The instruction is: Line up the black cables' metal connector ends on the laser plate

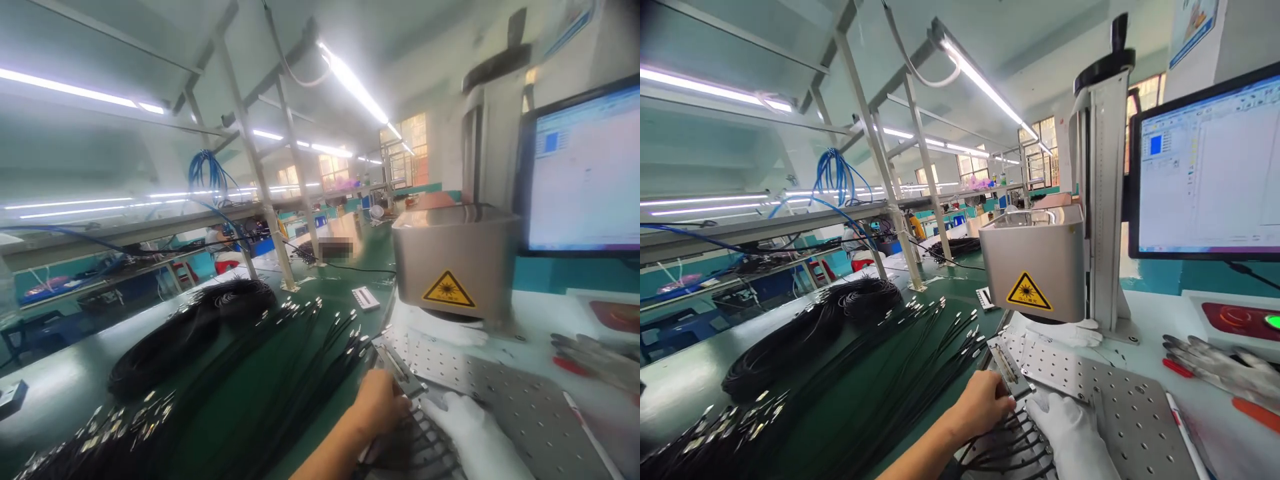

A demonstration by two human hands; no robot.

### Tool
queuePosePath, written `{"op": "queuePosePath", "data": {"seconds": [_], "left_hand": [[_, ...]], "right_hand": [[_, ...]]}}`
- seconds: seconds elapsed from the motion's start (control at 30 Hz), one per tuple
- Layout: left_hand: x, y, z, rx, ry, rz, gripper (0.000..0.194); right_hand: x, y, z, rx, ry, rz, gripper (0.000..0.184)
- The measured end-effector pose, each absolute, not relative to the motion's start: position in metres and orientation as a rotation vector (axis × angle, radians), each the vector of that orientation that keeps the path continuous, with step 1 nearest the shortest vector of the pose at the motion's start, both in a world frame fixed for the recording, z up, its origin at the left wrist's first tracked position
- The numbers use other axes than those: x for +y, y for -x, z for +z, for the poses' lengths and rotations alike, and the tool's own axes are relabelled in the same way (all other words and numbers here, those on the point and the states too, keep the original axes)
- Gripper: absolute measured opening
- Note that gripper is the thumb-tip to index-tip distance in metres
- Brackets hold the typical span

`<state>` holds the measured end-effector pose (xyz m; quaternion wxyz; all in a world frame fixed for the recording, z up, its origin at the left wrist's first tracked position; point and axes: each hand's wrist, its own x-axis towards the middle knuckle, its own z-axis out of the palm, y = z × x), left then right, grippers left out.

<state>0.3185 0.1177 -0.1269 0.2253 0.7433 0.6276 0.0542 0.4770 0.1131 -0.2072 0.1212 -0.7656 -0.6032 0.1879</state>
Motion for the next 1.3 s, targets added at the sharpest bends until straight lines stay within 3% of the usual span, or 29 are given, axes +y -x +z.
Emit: {"op": "queuePosePath", "data": {"seconds": [0.27, 0.53, 0.63, 0.7, 0.8, 0.97, 1.17, 1.3], "left_hand": [[0.169, -0.313, -0.113, 1.879, -2.224, 0.244, 0.040], [0.178, -0.315, -0.115, 1.858, -2.340, 0.237, 0.040], [0.166, -0.318, -0.097, 1.855, -2.384, 0.355, 0.040], [0.150, -0.323, -0.081, 1.834, -2.423, 0.443, 0.041], [0.112, -0.331, -0.061, 1.688, -2.427, 0.510, 0.039], [0.045, -0.323, -0.045, 1.492, -2.251, 0.253, 0.043], [0.015, -0.275, -0.087, 1.858, -2.263, -0.214, 0.070], [0.010, -0.247, -0.144, 2.087, -2.544, -0.068, 0.047]], "right_hand": [[0.119, -0.474, -0.210, -1.730, 2.250, 0.645, 0.054], [0.122, -0.474, -0.204, -1.713, 2.261, 0.707, 0.053], [0.115, -0.476, -0.198, -1.720, 2.242, 0.765, 0.056], [0.106, -0.482, -0.194, -1.767, 2.168, 0.746, 0.048], [0.088, -0.498, -0.191, -1.694, 1.984, 0.582, 0.063], [0.062, -0.518, -0.188, -1.478, 1.930, 0.524, 0.057], [0.029, -0.495, -0.211, -1.903, 1.839, 0.248, 0.041], [0.030, -0.478, -0.224, -2.030, 1.783, -0.013, 0.033]]}}
